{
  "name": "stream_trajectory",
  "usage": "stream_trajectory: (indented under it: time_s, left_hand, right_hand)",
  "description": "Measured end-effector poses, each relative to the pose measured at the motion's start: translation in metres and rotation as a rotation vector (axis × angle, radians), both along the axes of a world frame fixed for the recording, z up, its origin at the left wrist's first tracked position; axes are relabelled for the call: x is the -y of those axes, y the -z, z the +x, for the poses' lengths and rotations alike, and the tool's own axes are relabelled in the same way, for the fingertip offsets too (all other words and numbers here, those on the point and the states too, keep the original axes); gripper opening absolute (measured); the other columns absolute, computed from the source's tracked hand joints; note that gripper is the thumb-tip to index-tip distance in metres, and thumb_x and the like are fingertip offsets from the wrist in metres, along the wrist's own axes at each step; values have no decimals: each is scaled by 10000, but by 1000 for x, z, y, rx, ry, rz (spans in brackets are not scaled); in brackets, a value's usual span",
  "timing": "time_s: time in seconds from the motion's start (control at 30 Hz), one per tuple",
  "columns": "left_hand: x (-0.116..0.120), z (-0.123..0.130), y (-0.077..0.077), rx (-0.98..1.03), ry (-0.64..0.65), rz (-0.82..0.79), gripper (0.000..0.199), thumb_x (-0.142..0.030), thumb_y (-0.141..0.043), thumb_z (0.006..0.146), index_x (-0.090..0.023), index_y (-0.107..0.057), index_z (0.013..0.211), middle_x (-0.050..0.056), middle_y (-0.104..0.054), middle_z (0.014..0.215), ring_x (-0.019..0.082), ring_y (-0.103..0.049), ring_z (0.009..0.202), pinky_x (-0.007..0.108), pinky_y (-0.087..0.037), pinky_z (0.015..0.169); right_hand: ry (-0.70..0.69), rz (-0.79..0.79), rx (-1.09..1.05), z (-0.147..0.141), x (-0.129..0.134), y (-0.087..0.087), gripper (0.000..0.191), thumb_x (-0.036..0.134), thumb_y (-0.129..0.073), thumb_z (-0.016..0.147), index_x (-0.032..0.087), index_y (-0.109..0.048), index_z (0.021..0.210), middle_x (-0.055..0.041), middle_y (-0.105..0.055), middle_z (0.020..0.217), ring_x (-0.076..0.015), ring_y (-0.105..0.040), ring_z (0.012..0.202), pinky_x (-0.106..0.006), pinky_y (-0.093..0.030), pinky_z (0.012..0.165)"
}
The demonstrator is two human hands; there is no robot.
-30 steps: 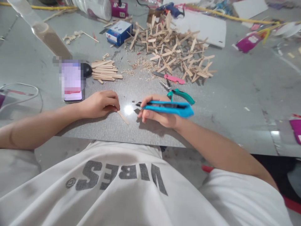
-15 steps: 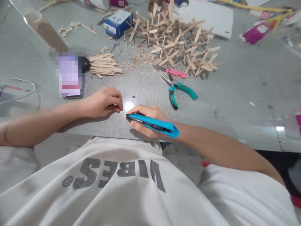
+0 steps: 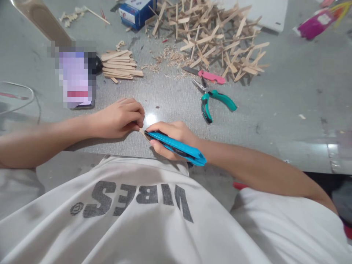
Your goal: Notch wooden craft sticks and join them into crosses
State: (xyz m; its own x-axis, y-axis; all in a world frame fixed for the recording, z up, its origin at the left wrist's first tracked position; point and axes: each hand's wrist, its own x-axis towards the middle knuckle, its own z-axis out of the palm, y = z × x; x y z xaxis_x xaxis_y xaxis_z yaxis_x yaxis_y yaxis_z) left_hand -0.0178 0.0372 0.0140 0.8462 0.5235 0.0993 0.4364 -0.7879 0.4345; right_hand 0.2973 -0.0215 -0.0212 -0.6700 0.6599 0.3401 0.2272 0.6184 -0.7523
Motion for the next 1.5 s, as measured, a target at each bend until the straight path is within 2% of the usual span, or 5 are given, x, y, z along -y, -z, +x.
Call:
stream_trajectory:
  time_s: [0.4, 0.6, 0.9, 1.0, 1.5]
  left_hand:
    - [3, -3, 1, -6, 28, 27, 164, -163, -676, 1156, -220, -828, 1135, 163, -838, 1265, 357, -776, 1248, 498, -598, 1087]
    - [2, -5, 3, 20, 58, 71, 210, -176, -630, 1188, -218, -832, 1149, 176, -846, 1283, 353, -786, 1219, 499, -617, 1083]
    - [-9, -10, 8, 111, 143, 121, 229, -291, -637, 1226, -230, -846, 1156, 159, -888, 1209, 332, -816, 1142, 473, -641, 1063]
    - [-11, -11, 11, 161, 191, 116, 234, -349, -671, 1237, -229, -847, 1140, 159, -896, 1187, 330, -813, 1101, 469, -622, 1024]
    - [-14, -11, 12, 225, 197, 30, 158, -218, -760, 1164, -232, -896, 1086, 154, -901, 1189, 301, -823, 1095, 416, -602, 1003]
  right_hand:
    - [-1, 10, -48, 3, -2, -2, 322, 498, -765, 1214, 372, -839, 1501, -18, -943, 1091, -238, -833, 772, -379, -643, 717]
    - [-20, -9, 36, 3, 0, -19, 293, 421, -773, 1199, 343, -849, 1471, -58, -980, 1214, -273, -933, 969, -410, -754, 916]
    - [-22, 230, 48, 1, -2, -22, 232, 359, -712, 1262, 286, -767, 1476, -27, -960, 1135, -199, -908, 876, -309, -694, 804]
    - [-52, 230, 24, -1, -3, -27, 206, 312, -709, 1252, 280, -746, 1452, -29, -962, 1150, -198, -919, 907, -307, -699, 829]
    - [-60, 272, 59, -5, -4, -24, 196, 336, -667, 1280, 274, -745, 1449, -39, -950, 1127, -186, -901, 895, -309, -686, 791]
